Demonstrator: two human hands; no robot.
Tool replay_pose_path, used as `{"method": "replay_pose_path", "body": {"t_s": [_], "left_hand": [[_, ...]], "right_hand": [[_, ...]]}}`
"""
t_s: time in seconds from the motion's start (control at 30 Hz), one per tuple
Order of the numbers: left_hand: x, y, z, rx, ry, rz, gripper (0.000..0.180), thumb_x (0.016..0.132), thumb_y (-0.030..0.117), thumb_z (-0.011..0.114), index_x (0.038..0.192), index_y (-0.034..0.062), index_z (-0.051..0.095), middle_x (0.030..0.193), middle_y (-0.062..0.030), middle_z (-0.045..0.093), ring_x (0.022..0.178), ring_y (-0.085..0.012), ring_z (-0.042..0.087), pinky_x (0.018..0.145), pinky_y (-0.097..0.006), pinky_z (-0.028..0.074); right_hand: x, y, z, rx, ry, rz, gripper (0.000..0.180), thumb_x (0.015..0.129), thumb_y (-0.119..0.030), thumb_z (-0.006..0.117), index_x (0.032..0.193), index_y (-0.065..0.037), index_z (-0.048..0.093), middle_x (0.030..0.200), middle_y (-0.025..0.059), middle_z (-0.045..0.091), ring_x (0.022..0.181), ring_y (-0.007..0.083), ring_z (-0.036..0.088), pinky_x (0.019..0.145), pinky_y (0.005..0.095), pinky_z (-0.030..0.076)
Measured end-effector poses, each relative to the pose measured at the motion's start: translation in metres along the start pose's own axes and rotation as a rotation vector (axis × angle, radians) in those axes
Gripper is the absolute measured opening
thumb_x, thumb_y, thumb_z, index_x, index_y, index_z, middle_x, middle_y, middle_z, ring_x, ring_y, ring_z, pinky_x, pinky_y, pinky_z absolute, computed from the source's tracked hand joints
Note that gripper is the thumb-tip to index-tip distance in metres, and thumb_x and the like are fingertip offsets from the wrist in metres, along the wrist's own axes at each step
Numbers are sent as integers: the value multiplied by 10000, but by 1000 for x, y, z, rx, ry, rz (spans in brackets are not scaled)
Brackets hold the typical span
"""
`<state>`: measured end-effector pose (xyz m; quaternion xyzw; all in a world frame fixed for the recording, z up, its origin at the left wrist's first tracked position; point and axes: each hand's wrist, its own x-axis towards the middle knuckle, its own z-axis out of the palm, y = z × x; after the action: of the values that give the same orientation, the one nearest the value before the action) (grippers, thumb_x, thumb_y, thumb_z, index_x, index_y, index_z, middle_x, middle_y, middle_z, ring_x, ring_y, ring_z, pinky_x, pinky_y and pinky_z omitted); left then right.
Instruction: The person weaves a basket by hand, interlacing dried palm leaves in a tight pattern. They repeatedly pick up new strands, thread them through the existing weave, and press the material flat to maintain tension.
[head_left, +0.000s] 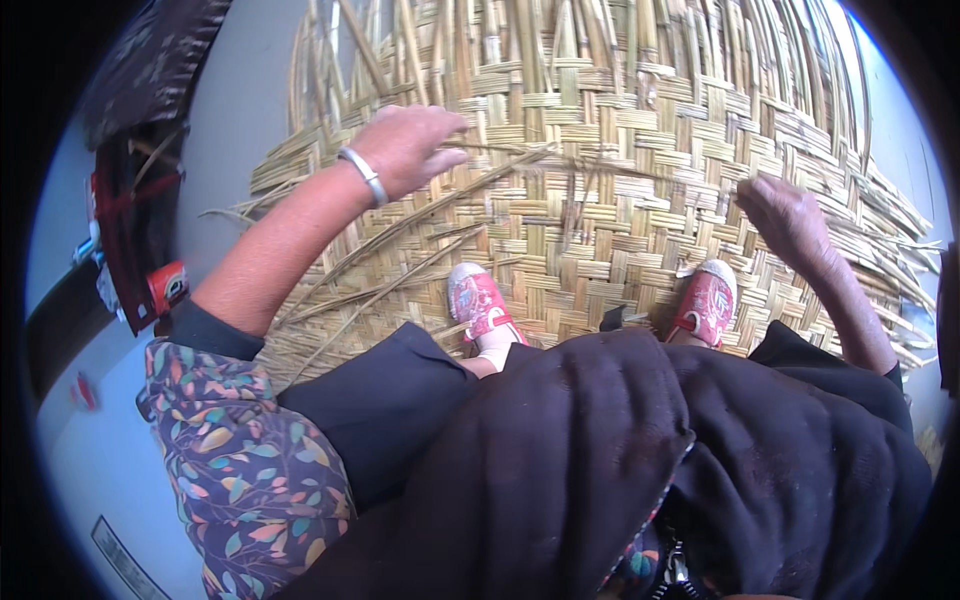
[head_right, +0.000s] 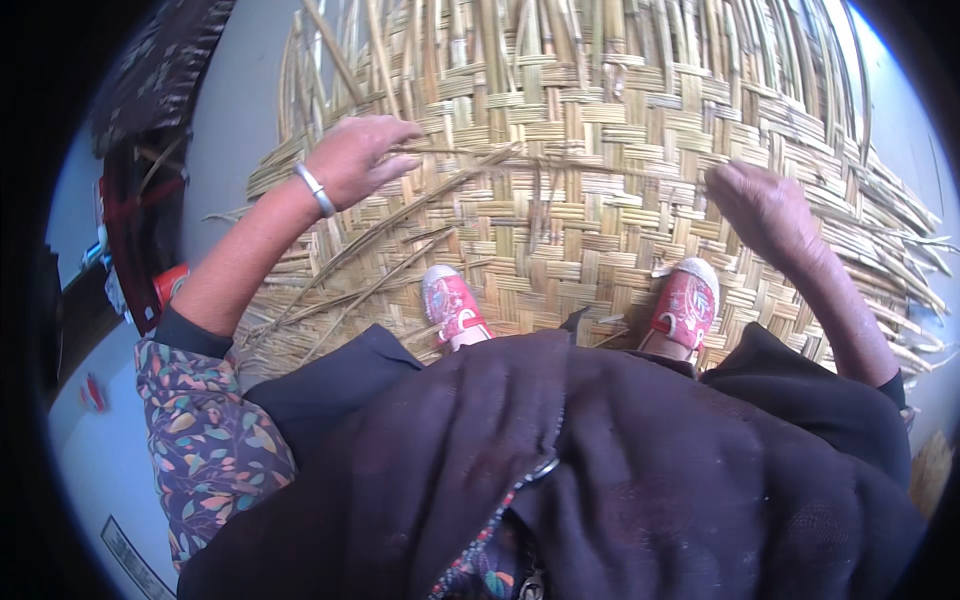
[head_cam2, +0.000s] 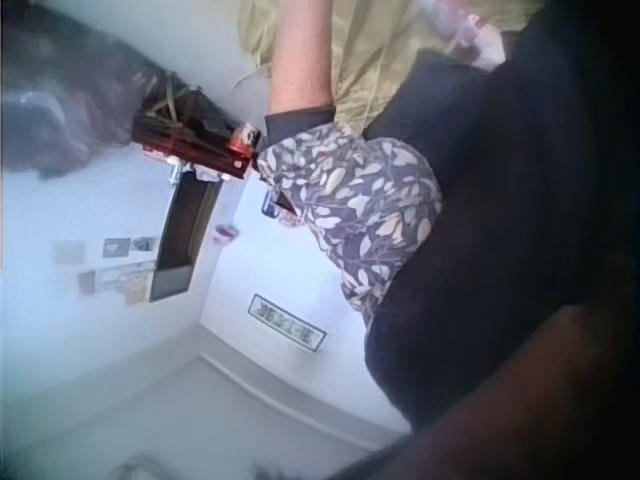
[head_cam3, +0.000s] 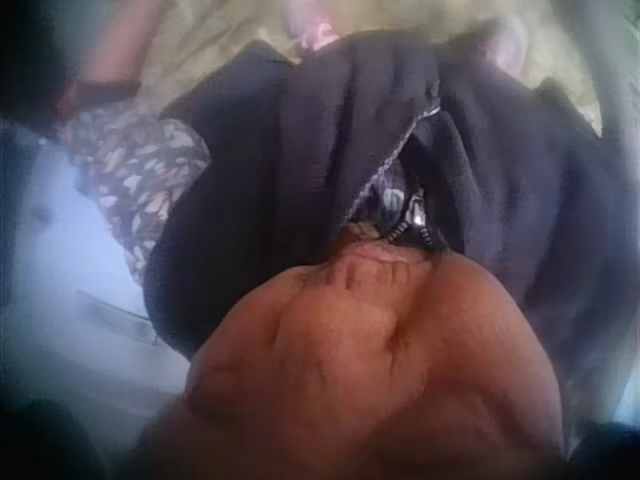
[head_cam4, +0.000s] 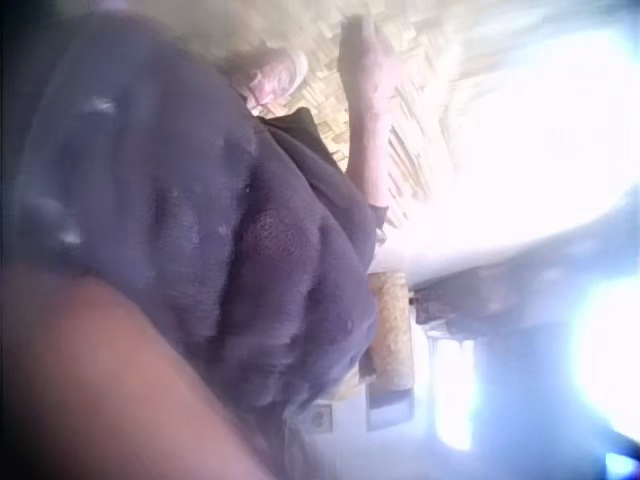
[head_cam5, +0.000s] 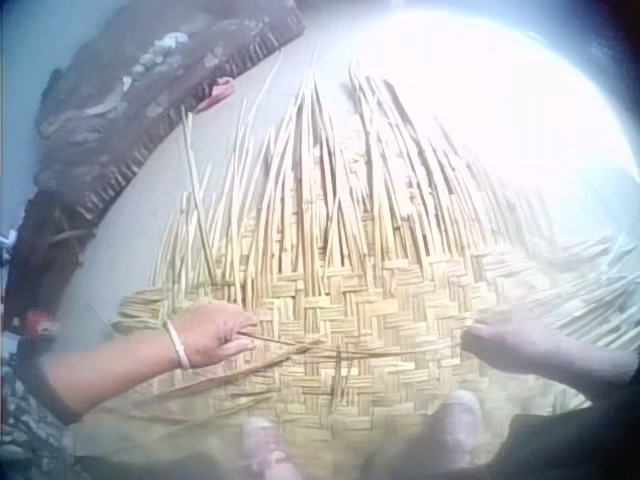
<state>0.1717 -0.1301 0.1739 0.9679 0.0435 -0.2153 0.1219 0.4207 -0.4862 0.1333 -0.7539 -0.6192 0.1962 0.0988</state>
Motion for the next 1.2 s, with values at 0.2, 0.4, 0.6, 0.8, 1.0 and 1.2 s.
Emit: {"method": "replay_pose_path", "body": {"t_s": [0.2,0.4,0.6,0.8,1.0,1.2], "left_hand": [[-115,-44,36,-18,-102,-346,258,861,256,573,1052,84,598,981,-128,629,927,-283,598,830,-405,468],[-171,-1,170,-75,-90,-384,182,796,218,626,914,86,585,837,-116,610,803,-312,591,702,-422,467],[-181,0,218,-196,-11,-439,136,810,230,582,872,109,589,816,-107,589,798,-303,577,687,-424,455],[-172,-21,200,-252,331,-388,181,802,244,604,907,98,582,859,-108,578,831,-317,554,709,-431,442],[-160,-29,189,29,500,-593,238,768,206,633,982,119,576,922,-65,575,943,-239,536,870,-411,365],[-157,-42,194,-128,173,-587,170,779,174,589,938,118,612,916,-90,590,948,-274,553,832,-421,411]], "right_hand": [[-23,13,49,-105,-180,-16,106,836,-165,576,817,-74,525,761,84,545,723,274,578,640,386,472],[-30,6,40,-132,-304,46,215,755,-207,643,901,-66,571,901,107,554,926,288,534,833,401,407],[1,-12,-6,-203,-353,7,235,769,-204,654,951,-63,603,964,104,585,955,269,548,847,394,434],[29,-18,-66,-363,-357,46,201,779,-206,642,916,-61,614,914,100,601,942,281,565,811,403,458],[70,-40,-87,-416,-492,67,224,845,-271,598,993,-104,613,977,83,603,987,260,567,824,397,460],[101,-62,-84,-454,-578,-63,232,883,-297,568,980,-89,601,942,71,610,933,219,589,782,370,485]]}}
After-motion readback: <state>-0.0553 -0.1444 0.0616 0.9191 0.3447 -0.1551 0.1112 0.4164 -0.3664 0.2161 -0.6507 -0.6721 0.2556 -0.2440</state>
